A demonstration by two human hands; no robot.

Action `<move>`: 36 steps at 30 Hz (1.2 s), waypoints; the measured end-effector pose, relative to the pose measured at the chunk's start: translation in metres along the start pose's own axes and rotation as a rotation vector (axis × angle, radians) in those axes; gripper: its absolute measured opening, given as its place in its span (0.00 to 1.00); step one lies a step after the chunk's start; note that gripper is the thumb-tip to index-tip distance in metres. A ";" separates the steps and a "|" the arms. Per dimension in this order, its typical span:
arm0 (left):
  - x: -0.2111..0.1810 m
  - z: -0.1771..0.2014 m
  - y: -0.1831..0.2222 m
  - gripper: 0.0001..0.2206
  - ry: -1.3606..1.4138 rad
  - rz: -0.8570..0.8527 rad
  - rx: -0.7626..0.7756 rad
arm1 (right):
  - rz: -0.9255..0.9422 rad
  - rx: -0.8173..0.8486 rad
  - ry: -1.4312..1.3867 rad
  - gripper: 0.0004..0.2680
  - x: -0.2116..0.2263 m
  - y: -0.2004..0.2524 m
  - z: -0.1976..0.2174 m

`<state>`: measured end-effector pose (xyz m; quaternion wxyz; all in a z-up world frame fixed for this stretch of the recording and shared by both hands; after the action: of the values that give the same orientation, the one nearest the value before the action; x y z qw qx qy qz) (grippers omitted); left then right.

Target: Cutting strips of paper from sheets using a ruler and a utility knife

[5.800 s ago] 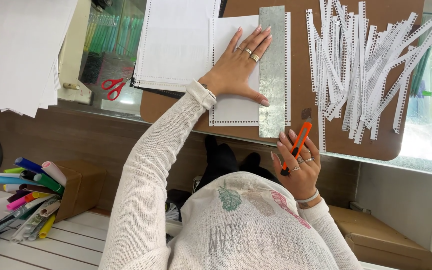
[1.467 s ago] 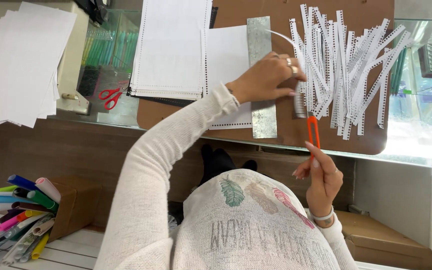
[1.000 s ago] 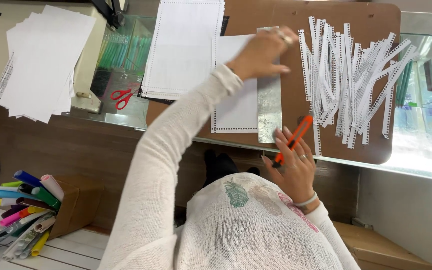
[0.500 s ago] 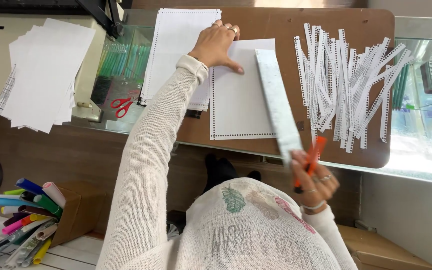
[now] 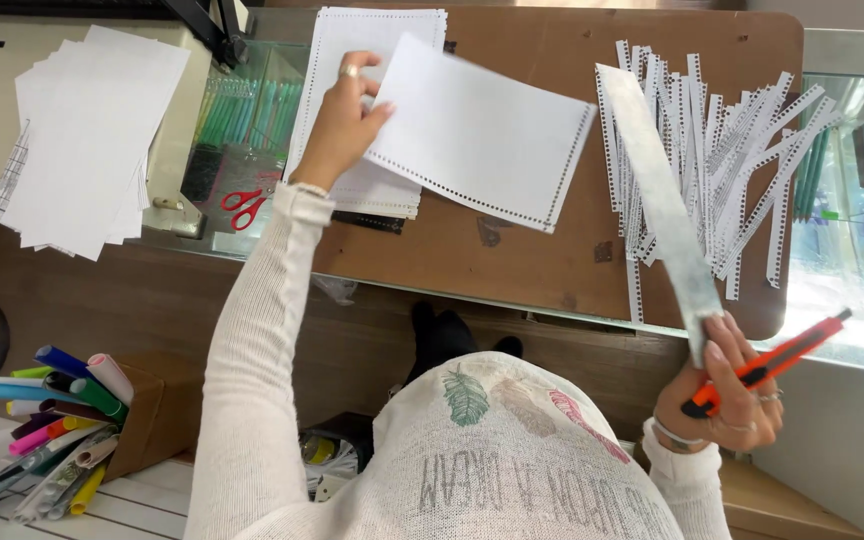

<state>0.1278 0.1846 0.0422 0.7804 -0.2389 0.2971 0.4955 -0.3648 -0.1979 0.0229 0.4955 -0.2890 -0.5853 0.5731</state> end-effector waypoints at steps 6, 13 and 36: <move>0.009 0.004 0.102 0.27 0.153 0.100 -0.091 | 0.108 0.028 -0.084 0.05 0.009 0.010 -0.059; 0.076 -0.023 0.150 0.25 0.222 0.150 -0.153 | 0.104 0.151 -0.153 0.08 0.040 0.025 -0.108; -0.039 -0.122 0.078 0.44 -0.454 -0.300 0.030 | -0.009 0.389 -0.171 0.08 0.052 0.027 -0.144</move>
<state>0.0159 0.1092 -0.0225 0.8951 -0.1515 0.0830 0.4109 -0.2576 -0.0909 -0.0113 0.4930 -0.1355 -0.5050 0.6954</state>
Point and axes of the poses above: each hand's wrist, its own y-axis away from the middle knuckle, its own z-axis out of the back of the hand, x = y × z, the point moved 8 cm from there along -y, towards the middle knuckle, and after that the axes turned 2 degrees about -x, right-handed, at the moved point
